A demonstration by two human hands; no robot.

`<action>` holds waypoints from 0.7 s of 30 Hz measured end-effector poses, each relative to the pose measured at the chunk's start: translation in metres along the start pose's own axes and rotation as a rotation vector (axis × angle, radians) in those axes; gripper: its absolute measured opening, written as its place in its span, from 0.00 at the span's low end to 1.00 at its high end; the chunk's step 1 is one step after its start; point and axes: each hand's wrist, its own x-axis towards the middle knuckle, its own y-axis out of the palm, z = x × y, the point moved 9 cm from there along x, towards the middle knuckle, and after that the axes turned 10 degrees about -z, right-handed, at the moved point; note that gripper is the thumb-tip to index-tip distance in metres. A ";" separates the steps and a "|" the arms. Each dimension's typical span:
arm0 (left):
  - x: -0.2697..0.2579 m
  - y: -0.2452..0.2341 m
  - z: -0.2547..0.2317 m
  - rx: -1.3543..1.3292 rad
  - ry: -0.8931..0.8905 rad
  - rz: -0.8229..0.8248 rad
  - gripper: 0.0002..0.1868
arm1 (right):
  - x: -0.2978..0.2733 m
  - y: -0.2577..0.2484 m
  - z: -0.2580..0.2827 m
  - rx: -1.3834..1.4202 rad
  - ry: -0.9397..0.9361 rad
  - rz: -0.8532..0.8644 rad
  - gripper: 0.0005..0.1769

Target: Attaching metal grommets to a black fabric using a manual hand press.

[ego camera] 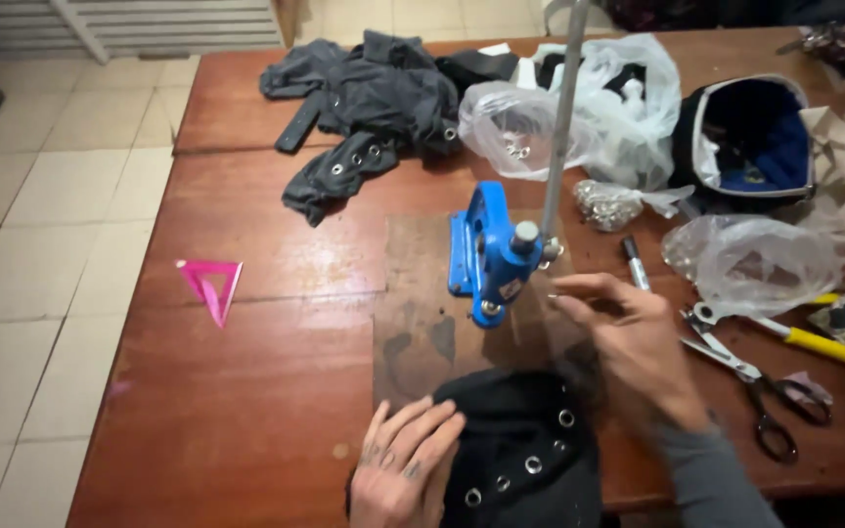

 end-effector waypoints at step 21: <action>0.053 0.047 -0.008 0.078 -0.205 0.168 0.16 | -0.032 0.004 0.017 0.198 0.179 0.078 0.15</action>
